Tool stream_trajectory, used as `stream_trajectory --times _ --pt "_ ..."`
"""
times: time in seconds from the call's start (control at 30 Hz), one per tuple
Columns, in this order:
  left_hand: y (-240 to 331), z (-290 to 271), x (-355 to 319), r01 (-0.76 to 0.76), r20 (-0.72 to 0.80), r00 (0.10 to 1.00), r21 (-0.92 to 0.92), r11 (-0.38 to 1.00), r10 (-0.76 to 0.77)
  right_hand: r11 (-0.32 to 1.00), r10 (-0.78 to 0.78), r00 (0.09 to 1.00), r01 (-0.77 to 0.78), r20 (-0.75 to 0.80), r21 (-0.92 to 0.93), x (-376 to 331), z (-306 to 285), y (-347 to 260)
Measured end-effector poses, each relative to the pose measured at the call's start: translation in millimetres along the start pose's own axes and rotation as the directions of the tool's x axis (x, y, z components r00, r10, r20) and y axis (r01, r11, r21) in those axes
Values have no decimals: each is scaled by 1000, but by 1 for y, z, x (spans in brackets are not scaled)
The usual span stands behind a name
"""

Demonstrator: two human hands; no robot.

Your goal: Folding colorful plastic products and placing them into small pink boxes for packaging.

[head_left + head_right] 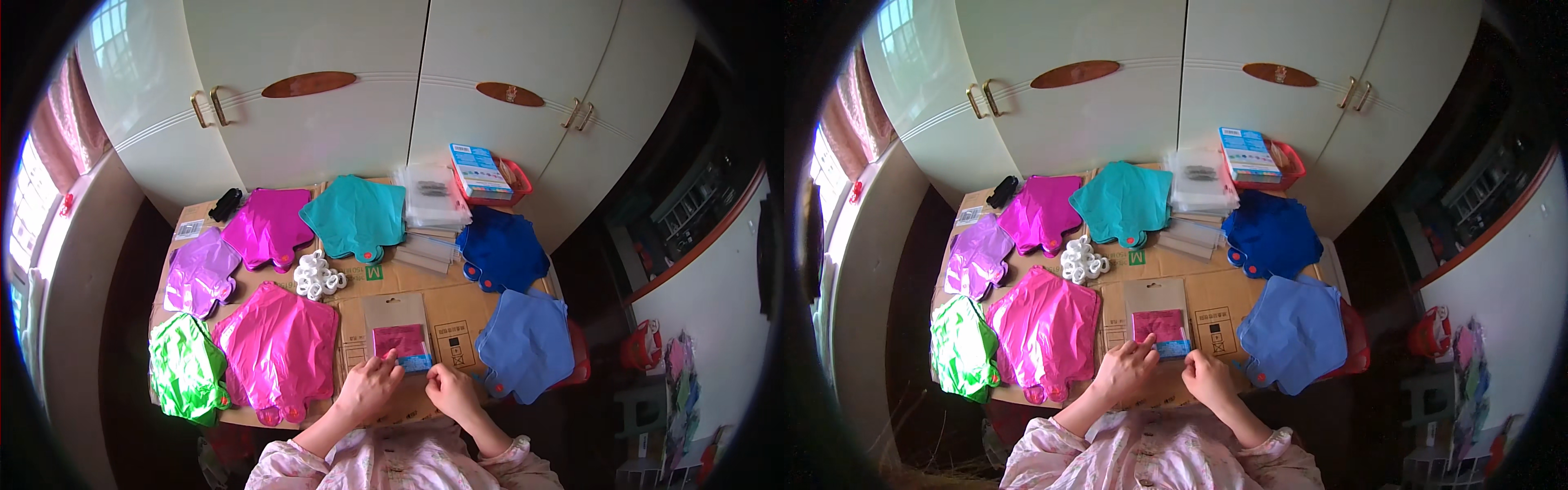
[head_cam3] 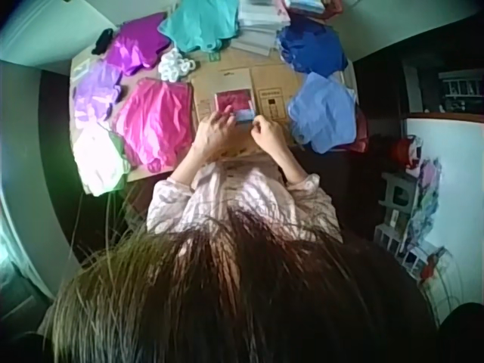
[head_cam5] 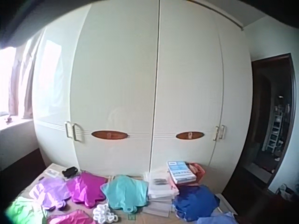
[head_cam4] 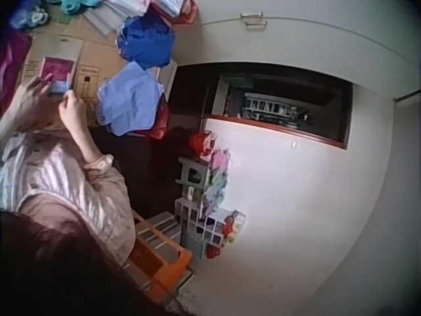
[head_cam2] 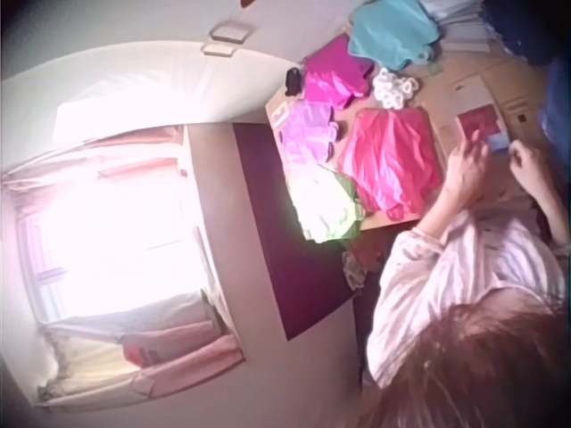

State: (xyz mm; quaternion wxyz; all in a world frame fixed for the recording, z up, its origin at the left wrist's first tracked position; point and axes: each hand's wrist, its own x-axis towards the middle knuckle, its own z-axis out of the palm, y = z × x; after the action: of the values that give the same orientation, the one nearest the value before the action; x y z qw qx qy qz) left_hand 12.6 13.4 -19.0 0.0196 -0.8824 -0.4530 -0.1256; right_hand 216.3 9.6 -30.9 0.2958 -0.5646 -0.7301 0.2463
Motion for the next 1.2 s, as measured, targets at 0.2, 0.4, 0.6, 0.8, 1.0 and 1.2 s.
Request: stream_trajectory --times 0.2,0.4,0.6,0.8,1.0,1.2 --pt "3 -4 2 3 27 1000 -6 1000 -3 999 14 1000 -15 -5 -48 12 4 -1" --pt "2 -3 -1 46 56 998 -56 997 -42 956 -267 922 289 280 -40 2 -41 -7" --pt "1 -12 2 -8 68 998 -62 998 12 941 -320 931 334 178 -56 1 -30 10" --pt "0 -6 0 5 55 998 -48 999 -2 940 -340 939 338 51 36 27 -12 21" --pt "0 -4 -1 30 65 998 -81 996 -25 923 -384 915 385 123 22 33 -21 24" --pt "5 -15 0 34 91 995 -90 995 -26 836 -518 853 520 58 -176 25 -14 20"
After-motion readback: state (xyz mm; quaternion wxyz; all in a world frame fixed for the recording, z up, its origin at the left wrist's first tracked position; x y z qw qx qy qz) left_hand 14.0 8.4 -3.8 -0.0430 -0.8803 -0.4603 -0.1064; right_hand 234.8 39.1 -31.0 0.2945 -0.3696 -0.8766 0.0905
